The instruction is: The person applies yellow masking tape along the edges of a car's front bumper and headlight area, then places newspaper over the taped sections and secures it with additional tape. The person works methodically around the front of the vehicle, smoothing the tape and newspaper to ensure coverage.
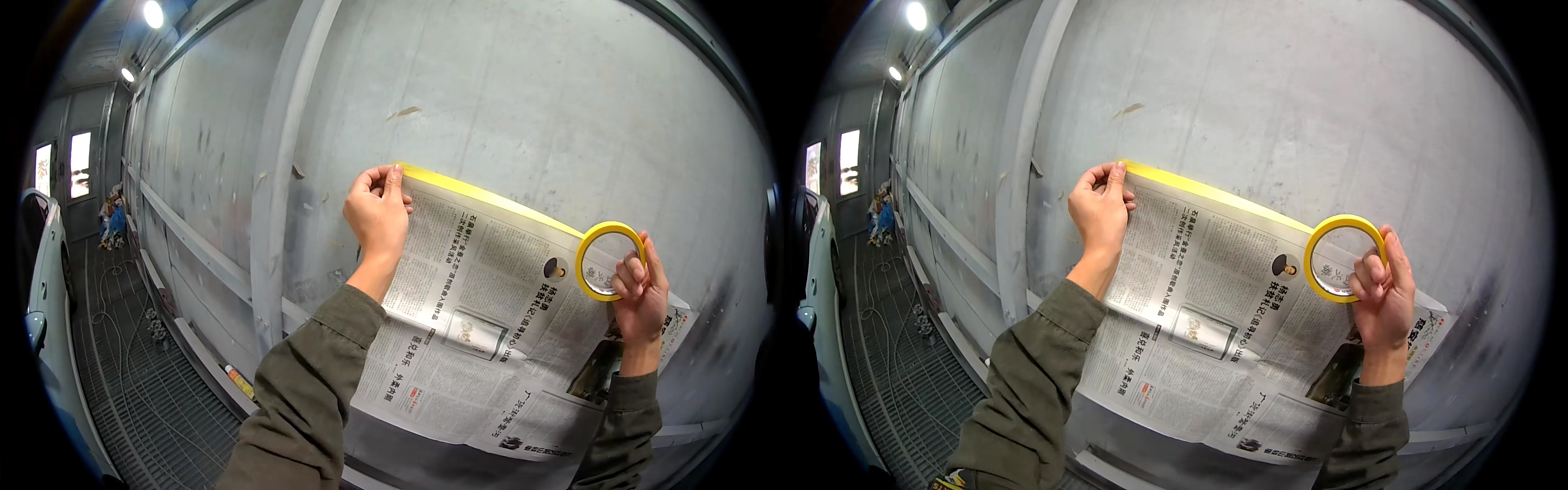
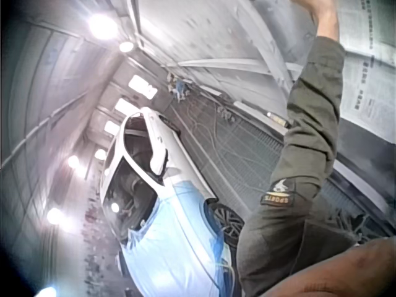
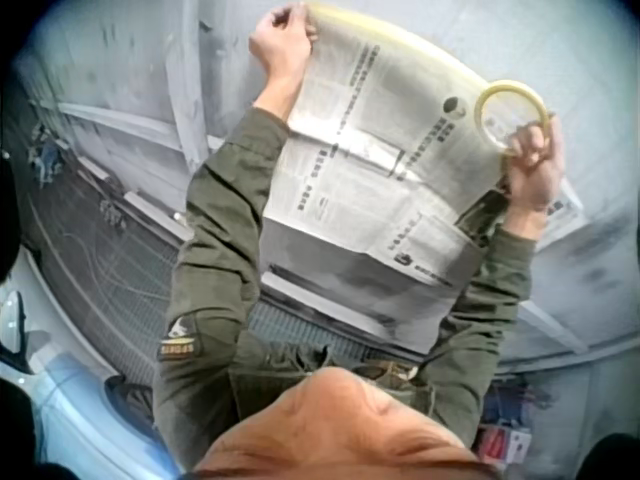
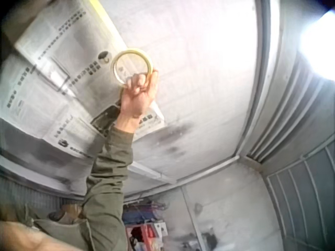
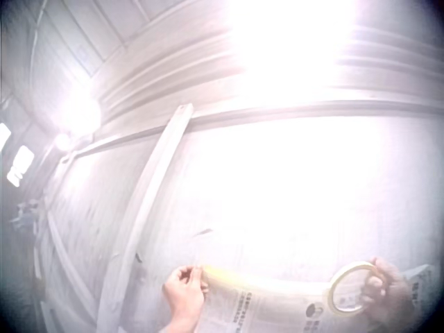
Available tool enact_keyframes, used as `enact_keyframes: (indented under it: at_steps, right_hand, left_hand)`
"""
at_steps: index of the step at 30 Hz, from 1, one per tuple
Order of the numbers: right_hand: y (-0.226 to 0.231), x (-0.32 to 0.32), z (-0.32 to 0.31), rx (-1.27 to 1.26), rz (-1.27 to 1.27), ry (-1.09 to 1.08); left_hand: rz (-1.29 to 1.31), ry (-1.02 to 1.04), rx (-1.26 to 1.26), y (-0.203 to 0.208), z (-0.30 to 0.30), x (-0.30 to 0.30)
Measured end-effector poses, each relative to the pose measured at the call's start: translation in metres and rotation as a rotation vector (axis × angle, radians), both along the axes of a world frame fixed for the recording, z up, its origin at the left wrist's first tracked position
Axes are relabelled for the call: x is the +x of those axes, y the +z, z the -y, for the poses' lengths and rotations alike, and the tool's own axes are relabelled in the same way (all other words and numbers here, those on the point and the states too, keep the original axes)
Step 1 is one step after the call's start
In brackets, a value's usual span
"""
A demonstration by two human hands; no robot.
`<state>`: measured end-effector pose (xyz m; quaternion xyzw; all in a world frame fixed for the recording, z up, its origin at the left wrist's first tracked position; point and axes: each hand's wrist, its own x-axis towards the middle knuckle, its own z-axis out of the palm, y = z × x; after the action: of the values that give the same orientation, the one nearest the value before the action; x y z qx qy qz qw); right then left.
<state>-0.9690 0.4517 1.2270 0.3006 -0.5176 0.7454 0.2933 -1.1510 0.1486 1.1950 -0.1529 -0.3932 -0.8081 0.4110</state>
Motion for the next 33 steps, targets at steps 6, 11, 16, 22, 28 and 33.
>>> enact_keyframes:
  at_steps: [6,11,16,22,28,33]
  right_hand:
    - [0.003,0.001,0.006,-0.008,0.028,-0.029]
    - [0.003,0.000,0.004,-0.024,0.024,-0.058]
    - [0.005,0.000,0.009,-0.028,0.044,-0.033]
    - [0.006,0.037,-0.075,0.196,0.014,0.058]
    - [0.003,0.080,-0.129,0.159,0.126,-0.246]
    - [0.007,0.078,-0.128,0.097,0.143,-0.305]
  left_hand:
    - [0.026,0.136,-0.054,-0.001,0.002,-0.005]
    - [0.256,0.150,-0.137,0.005,0.013,0.008]
    - [-0.157,0.879,-0.585,-0.030,0.009,-0.011]
    - [-0.213,0.976,-0.822,-0.046,0.004,-0.026]
    - [-0.237,1.043,-0.933,-0.043,0.003,-0.012]
    - [-0.358,0.964,-1.011,-0.044,-0.030,0.009]
